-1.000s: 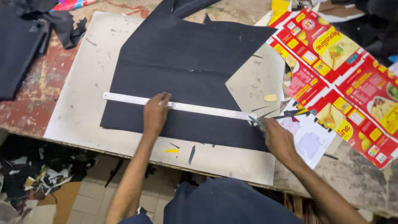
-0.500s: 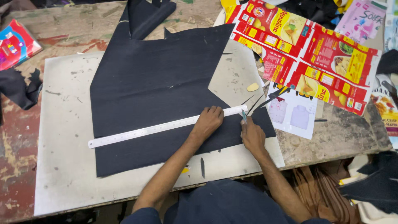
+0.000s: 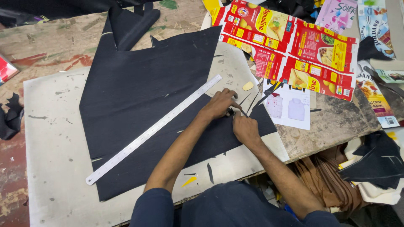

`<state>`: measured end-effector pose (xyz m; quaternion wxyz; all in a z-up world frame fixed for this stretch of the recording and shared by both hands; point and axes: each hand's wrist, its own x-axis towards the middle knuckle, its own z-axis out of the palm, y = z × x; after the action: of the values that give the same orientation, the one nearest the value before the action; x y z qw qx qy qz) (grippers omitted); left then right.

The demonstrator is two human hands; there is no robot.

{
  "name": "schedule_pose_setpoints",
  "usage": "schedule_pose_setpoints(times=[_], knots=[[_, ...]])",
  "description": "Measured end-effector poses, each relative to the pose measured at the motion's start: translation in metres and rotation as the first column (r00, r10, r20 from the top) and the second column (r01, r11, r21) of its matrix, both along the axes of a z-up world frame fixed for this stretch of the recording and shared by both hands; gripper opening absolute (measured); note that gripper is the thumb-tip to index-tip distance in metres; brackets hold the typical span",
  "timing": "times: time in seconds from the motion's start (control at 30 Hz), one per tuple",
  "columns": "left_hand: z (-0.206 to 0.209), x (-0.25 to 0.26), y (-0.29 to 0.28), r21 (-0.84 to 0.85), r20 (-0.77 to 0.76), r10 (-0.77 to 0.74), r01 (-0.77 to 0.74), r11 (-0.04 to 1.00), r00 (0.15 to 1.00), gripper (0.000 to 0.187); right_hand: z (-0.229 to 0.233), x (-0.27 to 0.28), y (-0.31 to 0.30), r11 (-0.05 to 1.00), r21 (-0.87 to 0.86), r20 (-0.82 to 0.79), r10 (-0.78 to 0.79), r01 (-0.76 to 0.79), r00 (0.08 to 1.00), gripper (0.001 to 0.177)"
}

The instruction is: The person marks a dark fabric piece using a ruler and chalk, then cuts along the marked lines with a utility knife. The person also uses a printed paper pattern to guide the layout and alignment of the fabric on the table.

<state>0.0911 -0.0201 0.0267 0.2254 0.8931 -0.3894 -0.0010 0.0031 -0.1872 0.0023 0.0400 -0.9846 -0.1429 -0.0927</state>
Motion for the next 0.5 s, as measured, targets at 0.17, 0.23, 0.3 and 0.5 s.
schedule_pose_setpoints(times=[0.17, 0.23, 0.3, 0.5], knots=[[0.007, 0.026, -0.019, 0.200, -0.228, -0.110, 0.157, 0.967, 0.967, 0.065, -0.023, 0.010, -0.001, 0.990, -0.135, 0.067, 0.038, -0.029, 0.997, 0.007], [0.010, 0.031, -0.025, 0.253, -0.297, -0.084, 0.163, 0.954, 0.951, 0.064, -0.029, 0.013, 0.001, 0.986, -0.166, 0.029, 0.014, -0.009, 0.999, 0.008], [0.012, 0.035, -0.027, 0.288, -0.255, -0.175, 0.248, 0.925, 0.951, 0.068, -0.035, 0.015, 0.005, 0.984, -0.175, 0.032, -0.007, 0.013, 0.999, 0.008], [0.016, 0.040, -0.024, 0.284, -0.272, -0.228, 0.305, 0.909, 0.935, 0.073, -0.028, 0.003, -0.001, 0.957, -0.289, 0.208, 0.102, -0.039, 0.973, 0.010]])
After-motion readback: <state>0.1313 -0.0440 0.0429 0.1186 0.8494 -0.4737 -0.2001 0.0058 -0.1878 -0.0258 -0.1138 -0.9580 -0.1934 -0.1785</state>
